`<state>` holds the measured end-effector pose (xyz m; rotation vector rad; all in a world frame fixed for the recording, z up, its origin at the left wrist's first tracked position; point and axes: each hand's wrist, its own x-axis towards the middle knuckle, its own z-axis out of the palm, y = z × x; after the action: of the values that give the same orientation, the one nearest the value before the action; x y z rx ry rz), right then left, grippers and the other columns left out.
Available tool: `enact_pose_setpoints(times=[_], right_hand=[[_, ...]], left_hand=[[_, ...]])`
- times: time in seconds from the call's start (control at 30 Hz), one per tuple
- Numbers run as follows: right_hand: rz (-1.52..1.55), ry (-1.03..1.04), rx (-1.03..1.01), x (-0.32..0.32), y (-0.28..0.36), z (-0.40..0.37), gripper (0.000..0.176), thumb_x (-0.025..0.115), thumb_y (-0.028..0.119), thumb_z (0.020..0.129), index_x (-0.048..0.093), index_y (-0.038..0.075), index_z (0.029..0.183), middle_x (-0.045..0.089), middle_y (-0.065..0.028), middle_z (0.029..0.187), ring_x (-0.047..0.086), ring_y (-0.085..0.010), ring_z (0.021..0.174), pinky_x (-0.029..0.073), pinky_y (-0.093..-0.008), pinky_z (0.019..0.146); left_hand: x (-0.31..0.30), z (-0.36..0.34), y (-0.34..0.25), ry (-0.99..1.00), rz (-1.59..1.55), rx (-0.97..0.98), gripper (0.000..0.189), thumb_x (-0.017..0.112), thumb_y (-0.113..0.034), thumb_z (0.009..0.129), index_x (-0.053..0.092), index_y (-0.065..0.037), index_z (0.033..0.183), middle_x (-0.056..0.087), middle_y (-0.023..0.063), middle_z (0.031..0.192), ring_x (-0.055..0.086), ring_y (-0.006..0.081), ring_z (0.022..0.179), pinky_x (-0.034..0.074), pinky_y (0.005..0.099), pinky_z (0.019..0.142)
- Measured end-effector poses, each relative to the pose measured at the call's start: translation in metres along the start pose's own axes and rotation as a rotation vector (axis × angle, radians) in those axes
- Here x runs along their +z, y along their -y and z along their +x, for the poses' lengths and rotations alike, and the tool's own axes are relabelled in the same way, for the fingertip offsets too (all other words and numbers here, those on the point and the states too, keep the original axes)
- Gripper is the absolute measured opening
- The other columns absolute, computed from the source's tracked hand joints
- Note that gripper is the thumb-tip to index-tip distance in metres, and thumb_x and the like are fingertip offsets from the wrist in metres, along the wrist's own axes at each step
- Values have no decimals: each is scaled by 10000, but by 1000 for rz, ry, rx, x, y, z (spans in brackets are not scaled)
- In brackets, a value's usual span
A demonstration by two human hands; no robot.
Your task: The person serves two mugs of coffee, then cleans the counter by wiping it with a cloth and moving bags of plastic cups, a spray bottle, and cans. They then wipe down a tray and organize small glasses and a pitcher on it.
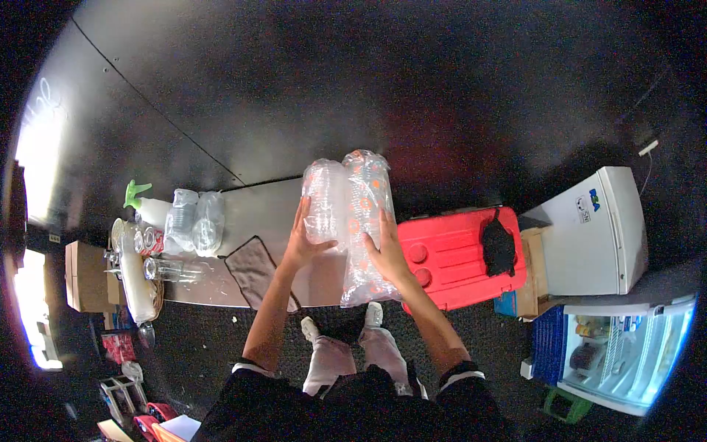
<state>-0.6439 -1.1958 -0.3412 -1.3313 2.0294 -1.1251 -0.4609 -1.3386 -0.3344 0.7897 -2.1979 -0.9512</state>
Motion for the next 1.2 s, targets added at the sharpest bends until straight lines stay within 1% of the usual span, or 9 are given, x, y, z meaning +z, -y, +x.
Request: enact_pose_setpoints(times=[0.23,0.33,0.4,0.53,0.63,0.73,0.93,1.03,1.2], right_hand=[[-153,-79,-66,-3,19,-1,714,542,296,910,161,1,1436,191,-286,1454,188,-407,1363,188,-460,1109],[-156,-186,-172,0,52,-3,618,556,222,895,270,26,1407,260,-270,1425,246,-419,1331,230,-478,1085],[-117,-270,-290,2,94,-7,467,547,128,875,422,34,1315,334,-242,1384,353,-397,1270,310,-466,1040],[45,-116,-423,73,126,-32,391,519,71,863,477,5,1246,400,-215,1347,442,-355,1208,371,-446,996],[11,32,-506,144,152,-44,444,534,54,846,446,12,1279,425,-171,1357,446,-346,1223,376,-437,997],[-58,88,-502,215,158,-45,495,534,94,860,401,39,1334,365,-161,1414,399,-353,1266,322,-472,1034],[-739,202,-375,295,153,-37,541,356,363,950,293,112,1426,211,-95,1509,190,-312,1385,116,-560,1096],[-688,175,-329,291,152,-39,528,371,349,948,307,126,1422,225,-97,1504,215,-300,1378,128,-559,1095],[-724,-50,-172,279,137,-27,525,423,342,922,363,126,1396,271,-108,1482,260,-318,1355,165,-577,1075]], left_hand=[[-15,-12,-19,0,39,-78,1241,901,-276,488,152,-67,1454,187,241,1469,252,389,1347,340,447,1058],[-32,-18,-19,2,27,-53,1136,864,-285,576,172,-65,1450,192,238,1470,253,393,1346,337,442,1056],[-49,-26,-16,-61,13,-27,928,776,-226,708,225,-44,1433,229,234,1458,283,394,1332,330,434,1052],[-102,-58,-9,-226,36,-56,657,635,-78,795,331,2,1372,348,234,1387,383,391,1259,327,424,1039],[-146,-95,15,-338,38,-163,604,618,-58,799,369,8,1345,405,233,1336,416,389,1227,333,421,1026],[-190,-125,49,-399,33,-210,536,598,-50,806,410,16,1304,460,228,1280,445,380,1196,348,421,1006],[-260,-143,108,-390,78,-251,465,574,-26,812,433,37,1250,483,235,1224,466,389,1161,369,429,985],[-272,-129,125,-355,98,-168,466,566,-20,807,426,44,1247,480,246,1221,460,408,1156,367,444,990],[-251,-118,152,-238,284,-269,624,546,-64,820,255,107,1345,324,290,1360,325,442,1246,267,486,1062]])
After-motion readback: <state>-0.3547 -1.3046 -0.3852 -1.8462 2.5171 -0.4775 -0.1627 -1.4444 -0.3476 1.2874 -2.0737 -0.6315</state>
